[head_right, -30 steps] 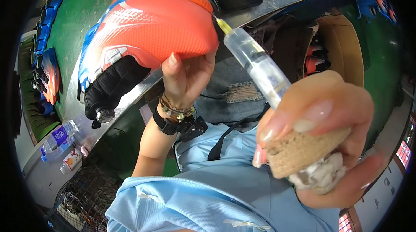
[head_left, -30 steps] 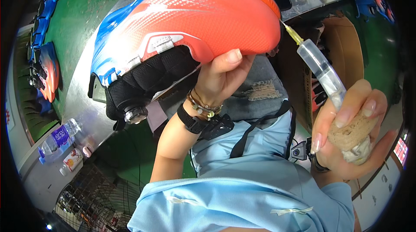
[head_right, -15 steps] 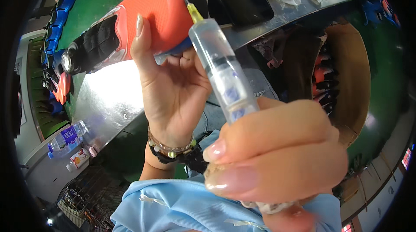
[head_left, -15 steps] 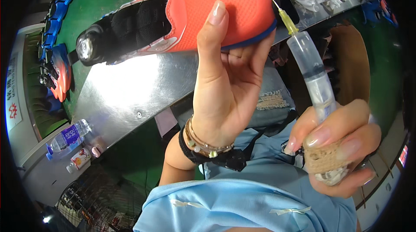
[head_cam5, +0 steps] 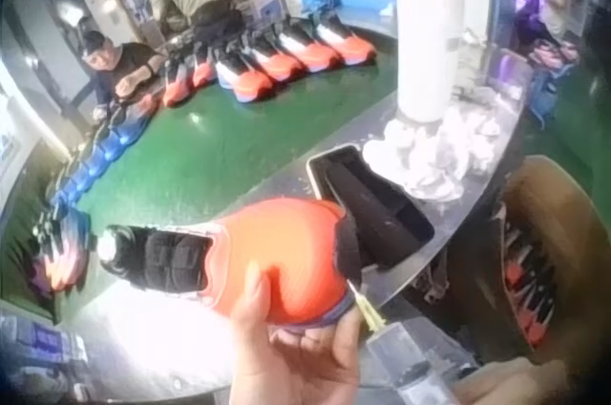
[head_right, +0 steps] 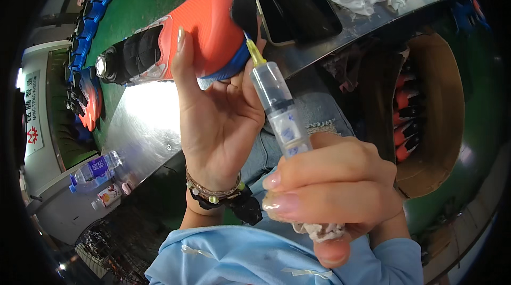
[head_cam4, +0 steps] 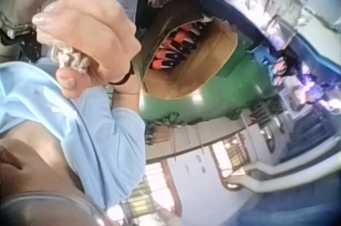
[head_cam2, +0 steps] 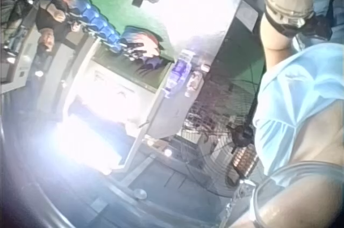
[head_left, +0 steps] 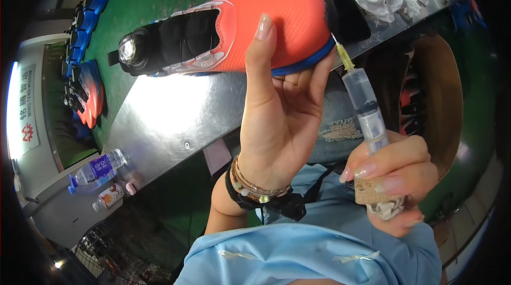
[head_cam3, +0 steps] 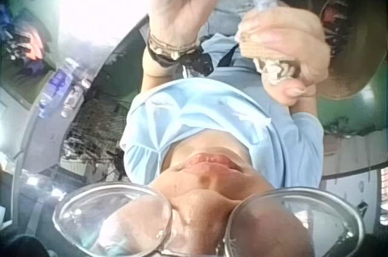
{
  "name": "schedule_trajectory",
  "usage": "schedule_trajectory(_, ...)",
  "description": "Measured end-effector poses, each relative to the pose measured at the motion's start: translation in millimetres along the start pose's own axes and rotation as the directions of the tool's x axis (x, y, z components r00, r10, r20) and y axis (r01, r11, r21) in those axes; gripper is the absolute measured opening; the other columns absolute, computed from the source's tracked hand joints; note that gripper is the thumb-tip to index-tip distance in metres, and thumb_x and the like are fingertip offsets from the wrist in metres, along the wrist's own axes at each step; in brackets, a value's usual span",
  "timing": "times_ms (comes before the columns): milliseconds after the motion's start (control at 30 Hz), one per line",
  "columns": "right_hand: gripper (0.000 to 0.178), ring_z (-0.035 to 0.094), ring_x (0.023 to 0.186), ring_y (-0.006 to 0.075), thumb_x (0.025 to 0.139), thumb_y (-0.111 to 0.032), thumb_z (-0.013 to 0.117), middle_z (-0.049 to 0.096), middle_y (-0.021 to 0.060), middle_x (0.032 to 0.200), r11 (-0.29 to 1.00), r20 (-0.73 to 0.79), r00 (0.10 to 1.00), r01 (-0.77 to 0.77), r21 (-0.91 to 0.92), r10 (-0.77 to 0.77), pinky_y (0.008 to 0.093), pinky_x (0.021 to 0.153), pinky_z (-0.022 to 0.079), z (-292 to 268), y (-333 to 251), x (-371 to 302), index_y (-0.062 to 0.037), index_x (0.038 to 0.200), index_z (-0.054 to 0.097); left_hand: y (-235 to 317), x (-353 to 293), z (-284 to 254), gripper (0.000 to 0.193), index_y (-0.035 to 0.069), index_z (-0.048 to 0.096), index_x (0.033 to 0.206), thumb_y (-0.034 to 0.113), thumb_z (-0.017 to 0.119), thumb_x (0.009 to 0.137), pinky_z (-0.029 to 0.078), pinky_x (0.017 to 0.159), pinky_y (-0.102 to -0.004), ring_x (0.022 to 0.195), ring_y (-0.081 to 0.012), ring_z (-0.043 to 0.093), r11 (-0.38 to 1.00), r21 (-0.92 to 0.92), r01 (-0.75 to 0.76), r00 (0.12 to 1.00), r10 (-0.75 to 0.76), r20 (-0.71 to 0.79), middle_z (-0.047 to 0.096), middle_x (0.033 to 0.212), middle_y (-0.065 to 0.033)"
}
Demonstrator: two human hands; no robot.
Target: The person takes a shoe from a box, wipes the side with a cloth, and applies liquid from a syringe along the sole's edge. They repeat this process for several more shoes, taking them from the box or table and applying liquid to the seams.
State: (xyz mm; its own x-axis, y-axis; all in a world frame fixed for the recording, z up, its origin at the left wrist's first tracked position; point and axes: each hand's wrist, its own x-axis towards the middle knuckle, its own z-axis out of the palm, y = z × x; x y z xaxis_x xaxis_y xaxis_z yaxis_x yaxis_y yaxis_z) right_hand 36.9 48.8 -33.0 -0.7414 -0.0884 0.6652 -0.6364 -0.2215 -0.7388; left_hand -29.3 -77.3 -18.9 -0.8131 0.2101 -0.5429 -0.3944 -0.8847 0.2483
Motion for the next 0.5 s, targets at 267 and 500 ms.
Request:
schedule_trajectory(267,0.044,0.043,0.042,0.0198,0.082,-0.043,0.047,0.042,0.0169,0.085,0.994,-0.042,0.994,0.103,0.025,-0.102,0.0255,0.037,0.045,3.1,5.1,9.2,-0.0005,0.092,0.041,17.8,-2.3,1.3,0.035,0.004,0.051,0.102,0.029,0.060,0.080,0.047,0.086,-0.0296,0.092,-0.0150,0.057,1.000,0.004,-0.002,0.998,0.002,0.061,0.058,0.101,-0.0053)
schedule_trajectory(500,0.064,0.045,0.048,0.0194,0.084,-0.048,0.030,0.046,0.0160,0.076,0.919,-0.467,0.872,-0.059,-0.391,-0.143,0.0253,0.032,0.038,-23.5,3.5,11.5,0.0084,0.114,0.030,168.5,54.1,-63.0,0.047,-0.004,0.047,0.108,0.023,0.065,0.074,0.049,0.083,-0.0279,0.106,-0.0272,0.050,0.920,0.038,-0.389,0.919,0.386,0.075,0.053,0.111,-0.0127)
